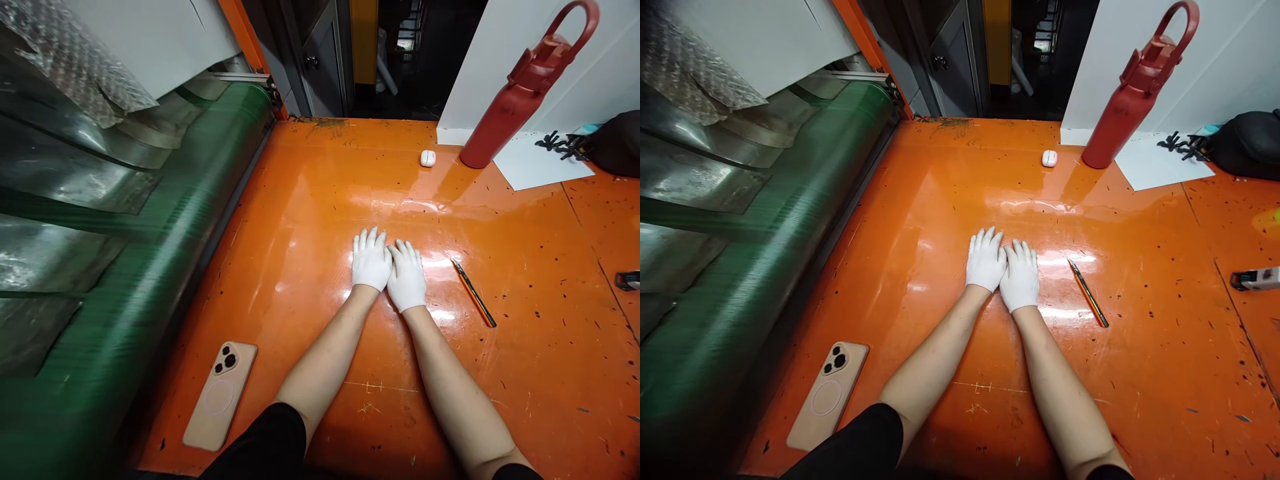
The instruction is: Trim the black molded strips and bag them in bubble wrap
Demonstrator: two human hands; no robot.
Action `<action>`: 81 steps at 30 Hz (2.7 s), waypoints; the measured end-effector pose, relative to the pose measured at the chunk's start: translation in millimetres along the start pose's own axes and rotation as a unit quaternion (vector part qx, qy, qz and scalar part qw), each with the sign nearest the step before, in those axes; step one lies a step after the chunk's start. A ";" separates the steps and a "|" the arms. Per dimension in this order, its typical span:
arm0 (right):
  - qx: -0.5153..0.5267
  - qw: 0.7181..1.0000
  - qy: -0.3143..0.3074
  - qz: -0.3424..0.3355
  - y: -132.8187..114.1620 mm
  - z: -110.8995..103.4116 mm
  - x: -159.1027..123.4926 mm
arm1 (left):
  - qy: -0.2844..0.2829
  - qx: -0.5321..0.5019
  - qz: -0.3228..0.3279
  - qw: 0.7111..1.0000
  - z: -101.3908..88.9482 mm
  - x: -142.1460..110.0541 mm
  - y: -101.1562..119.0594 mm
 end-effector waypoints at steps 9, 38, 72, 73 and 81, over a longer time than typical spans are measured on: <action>0.003 1.000 -0.005 0.000 -1.1 -2.2 -0.2 | -0.003 -0.001 -0.002 1.000 0.1 0.5 -0.6; 0.007 1.000 0.012 -0.006 -0.2 0.2 -1.4 | -0.007 0.000 -0.003 1.000 0.3 0.2 -1.1; 0.013 1.000 0.003 -0.002 0.1 -0.5 -1.0 | -0.004 -0.005 0.001 1.000 1.4 0.8 -1.0; 0.013 1.000 0.004 -0.003 0.2 -0.3 -1.0 | -0.005 -0.004 0.001 1.000 1.3 0.8 -1.0; 0.013 1.000 0.007 -0.005 0.8 0.9 -1.1 | -0.009 -0.002 -0.003 1.000 1.9 1.1 -1.3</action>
Point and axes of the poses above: each hand's wrist, its own x-axis towards the middle knuckle, its own z-axis out of the palm, y = z × x, the point moved 2 cm from there along x, towards the middle knuckle, and after that the axes turned 2 degrees about -y, right-handed, at the moved point
